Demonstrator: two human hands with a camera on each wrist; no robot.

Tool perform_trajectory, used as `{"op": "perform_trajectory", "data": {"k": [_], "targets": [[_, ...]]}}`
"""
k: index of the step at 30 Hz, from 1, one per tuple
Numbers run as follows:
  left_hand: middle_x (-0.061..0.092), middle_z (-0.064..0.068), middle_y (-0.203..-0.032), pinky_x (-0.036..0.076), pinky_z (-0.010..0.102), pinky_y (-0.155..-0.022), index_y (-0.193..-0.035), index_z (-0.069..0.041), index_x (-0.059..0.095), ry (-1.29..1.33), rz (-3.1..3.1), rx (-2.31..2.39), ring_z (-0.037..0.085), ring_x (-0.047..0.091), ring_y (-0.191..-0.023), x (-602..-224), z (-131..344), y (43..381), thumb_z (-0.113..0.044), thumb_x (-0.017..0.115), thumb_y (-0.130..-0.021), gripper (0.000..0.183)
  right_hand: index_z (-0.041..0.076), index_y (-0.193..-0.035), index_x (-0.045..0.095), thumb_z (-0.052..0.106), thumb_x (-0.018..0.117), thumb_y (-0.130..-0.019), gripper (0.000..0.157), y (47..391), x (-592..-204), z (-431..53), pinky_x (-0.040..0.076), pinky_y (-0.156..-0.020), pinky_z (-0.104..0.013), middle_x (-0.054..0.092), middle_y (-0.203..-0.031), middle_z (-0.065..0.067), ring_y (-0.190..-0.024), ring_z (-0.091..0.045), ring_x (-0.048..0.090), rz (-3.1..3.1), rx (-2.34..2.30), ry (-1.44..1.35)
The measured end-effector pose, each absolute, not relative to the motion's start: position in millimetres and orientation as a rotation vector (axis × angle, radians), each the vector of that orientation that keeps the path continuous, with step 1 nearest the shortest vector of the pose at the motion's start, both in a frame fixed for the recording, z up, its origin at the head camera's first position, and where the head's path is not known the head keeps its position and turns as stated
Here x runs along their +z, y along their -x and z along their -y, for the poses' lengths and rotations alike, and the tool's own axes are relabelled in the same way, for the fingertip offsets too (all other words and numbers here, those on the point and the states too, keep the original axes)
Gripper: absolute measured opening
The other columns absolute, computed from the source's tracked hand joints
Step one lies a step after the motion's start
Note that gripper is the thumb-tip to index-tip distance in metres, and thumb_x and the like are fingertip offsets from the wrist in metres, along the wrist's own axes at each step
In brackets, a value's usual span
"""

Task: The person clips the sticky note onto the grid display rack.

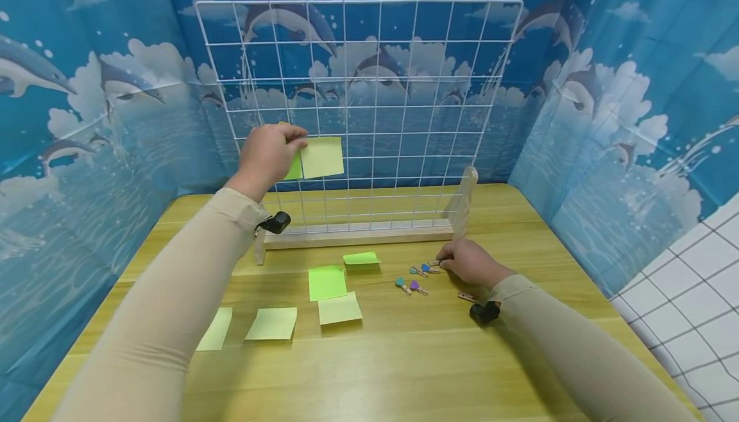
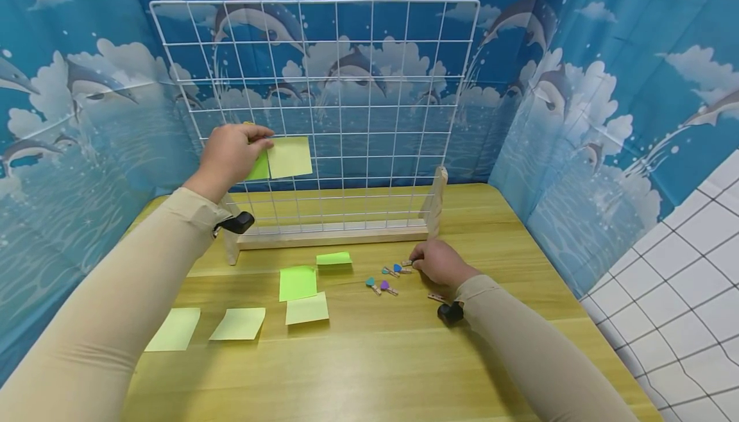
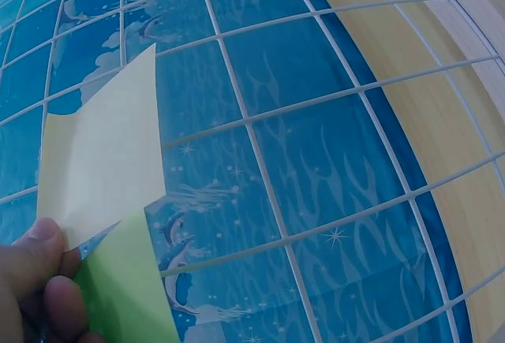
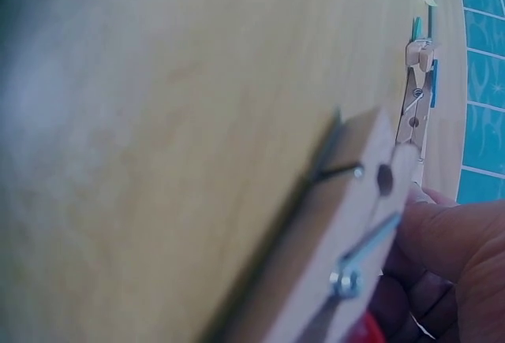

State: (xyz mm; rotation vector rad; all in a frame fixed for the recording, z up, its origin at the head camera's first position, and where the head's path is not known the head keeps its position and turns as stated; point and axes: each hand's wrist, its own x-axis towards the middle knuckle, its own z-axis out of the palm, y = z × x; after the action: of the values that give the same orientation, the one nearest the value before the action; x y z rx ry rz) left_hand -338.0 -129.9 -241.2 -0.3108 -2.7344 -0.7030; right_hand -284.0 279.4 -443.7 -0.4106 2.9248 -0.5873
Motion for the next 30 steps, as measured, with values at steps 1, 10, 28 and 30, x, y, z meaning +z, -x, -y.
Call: {"op": "perform_trajectory", "data": {"k": [1,10,28,30], "targets": [[0.073,0.006,-0.136,0.047,0.038,-0.071,-0.140,-0.022,0.070,0.308,2.735,-0.704,0.023,0.067,-0.084,-241,130,338,-0.032,0.056,-0.110,0.035,0.010,-0.108,0.080,0.010,0.070,-0.101,0.013,284,-444,-279,0.058,-0.093,-0.051,0.079,-0.102,-0.003,-0.096,-0.021,0.072,-2.924,-0.581,0.417],[0.072,0.006,-0.138,0.048,0.038,-0.074,-0.139,-0.020,0.071,0.317,2.720,-0.736,0.024,0.069,-0.089,-243,131,339,-0.033,0.056,-0.110,0.035,0.011,-0.107,0.080,0.010,0.070,-0.101,0.012,287,-441,-278,0.059,-0.093,-0.049,0.078,-0.101,-0.002,-0.092,-0.018,0.069,-2.918,-0.544,0.415],[0.074,0.005,-0.135,0.047,0.037,-0.070,-0.139,-0.019,0.071,0.325,2.706,-0.753,0.023,0.067,-0.085,-244,132,336,-0.032,0.056,-0.110,0.035,0.001,-0.121,0.070,0.011,0.059,-0.108,0.020,278,-373,-234,0.060,-0.082,-0.044,0.074,-0.114,-0.018,-0.094,-0.025,0.072,-2.991,-0.891,0.545],[0.074,0.005,-0.135,0.047,0.037,-0.071,-0.139,-0.019,0.071,0.324,2.707,-0.758,0.023,0.068,-0.088,-245,132,336,-0.032,0.056,-0.110,0.035,0.003,-0.126,0.069,0.012,0.057,-0.109,0.023,277,-362,-226,0.060,-0.084,-0.043,0.073,-0.120,-0.017,-0.100,-0.026,0.072,-2.994,-0.928,0.534]]}}
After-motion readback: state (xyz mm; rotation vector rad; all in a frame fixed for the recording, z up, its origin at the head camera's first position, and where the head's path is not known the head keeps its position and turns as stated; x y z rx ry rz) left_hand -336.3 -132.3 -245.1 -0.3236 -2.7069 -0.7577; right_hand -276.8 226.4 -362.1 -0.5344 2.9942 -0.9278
